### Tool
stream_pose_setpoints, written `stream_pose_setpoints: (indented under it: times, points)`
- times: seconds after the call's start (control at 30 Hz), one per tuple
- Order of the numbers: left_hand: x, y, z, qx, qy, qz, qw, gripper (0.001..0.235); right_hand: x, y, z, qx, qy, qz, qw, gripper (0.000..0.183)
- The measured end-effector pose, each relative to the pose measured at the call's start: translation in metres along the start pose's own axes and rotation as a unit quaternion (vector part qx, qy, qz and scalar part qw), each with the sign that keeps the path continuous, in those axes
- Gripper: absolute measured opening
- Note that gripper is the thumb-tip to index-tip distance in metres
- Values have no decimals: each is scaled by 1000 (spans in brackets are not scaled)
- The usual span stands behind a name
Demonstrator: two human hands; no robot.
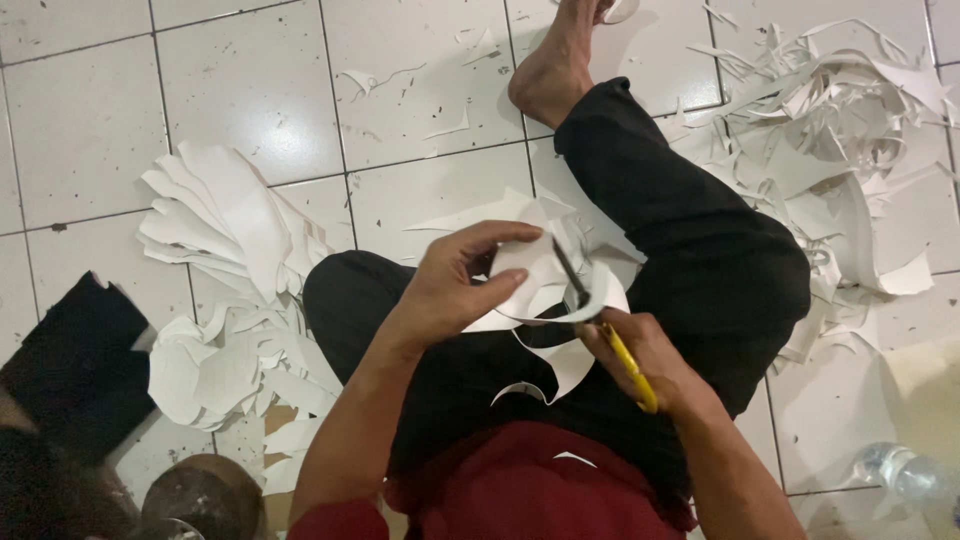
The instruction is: The person sits on the floor and uses yellow-handled scissors to cut white paper into curved shapes. They repeatedly pick up sheets, cut them, and place the finished pieces on a pile to their left. At the end, they sweep some of the cut pieces aside with their hand.
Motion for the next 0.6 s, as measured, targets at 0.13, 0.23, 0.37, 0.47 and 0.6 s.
stream_pose_setpoints:
  times: [0.13,0.23,0.37,0.47,0.6]
  points:
    - [-19,3,-45,3,91,-3,996,38,-3,-8,24,-35,-63,17,997,19]
    - [-48,-5,-93,52,181,9,982,37,-14,1,53,-56,-165,43,984,25]
    - [-101,-12,-135,205,252,-55,944,34,-21,19,68,-30,-217,63,974,18]
    - [-135,-27,-152,324,287,-168,886,36,-20,42,56,-27,-190,80,978,19]
    - [-151,3,-138,496,315,-112,801,34,-12,70,16,51,-83,139,985,11]
Point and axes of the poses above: each hand's wrist, its own x-axis towards the middle knuckle, its own z-axis out of the palm, y = z × x, the point moved 10 cm from there along x, towards the middle knuckle, and after that the axes turned 1 degree about z, right-handed, at the moved point
